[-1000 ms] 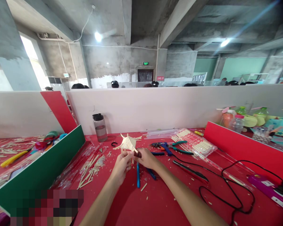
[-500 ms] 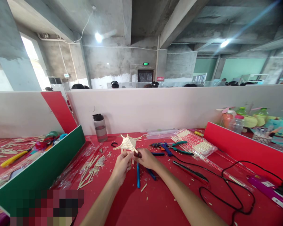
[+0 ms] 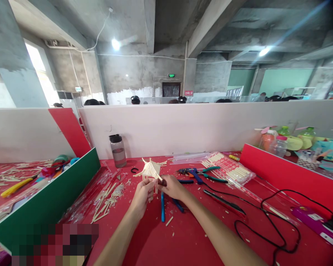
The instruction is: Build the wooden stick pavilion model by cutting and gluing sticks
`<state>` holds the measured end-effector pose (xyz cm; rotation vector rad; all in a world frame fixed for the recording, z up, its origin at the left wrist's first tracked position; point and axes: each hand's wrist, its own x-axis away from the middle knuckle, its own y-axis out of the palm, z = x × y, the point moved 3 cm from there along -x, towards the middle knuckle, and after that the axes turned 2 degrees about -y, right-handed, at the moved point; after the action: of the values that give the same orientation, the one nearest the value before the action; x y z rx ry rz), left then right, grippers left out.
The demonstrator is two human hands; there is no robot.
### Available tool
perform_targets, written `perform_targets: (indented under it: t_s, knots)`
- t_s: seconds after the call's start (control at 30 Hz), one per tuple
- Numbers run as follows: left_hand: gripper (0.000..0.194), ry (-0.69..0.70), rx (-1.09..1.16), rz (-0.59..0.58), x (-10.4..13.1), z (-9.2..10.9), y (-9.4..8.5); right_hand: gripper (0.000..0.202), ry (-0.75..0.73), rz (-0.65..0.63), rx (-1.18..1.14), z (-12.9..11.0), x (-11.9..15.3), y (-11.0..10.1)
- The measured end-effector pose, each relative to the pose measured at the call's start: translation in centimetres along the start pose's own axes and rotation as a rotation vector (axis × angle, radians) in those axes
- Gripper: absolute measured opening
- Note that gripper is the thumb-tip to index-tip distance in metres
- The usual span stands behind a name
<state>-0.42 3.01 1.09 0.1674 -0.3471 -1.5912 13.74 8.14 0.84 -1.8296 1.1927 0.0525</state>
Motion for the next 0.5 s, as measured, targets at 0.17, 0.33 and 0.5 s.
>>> perform_targets:
  t_s: [0.17,0.33,0.5]
  knots:
    - [0.044,0.029,-0.036,-0.004,0.03,-0.18,0.20,0.023,-0.001,-0.003,-0.006,-0.16,-0.04,-0.05]
    - [0.046,0.050,-0.046,0.000,0.05,-0.25,0.22,0.022,0.004,-0.005,-0.004,-0.15,0.01,-0.02]
    - [0.047,0.053,-0.046,0.002,-0.14,-0.35,0.10,0.020,-0.002,-0.010,-0.024,-0.24,-0.01,-0.06]
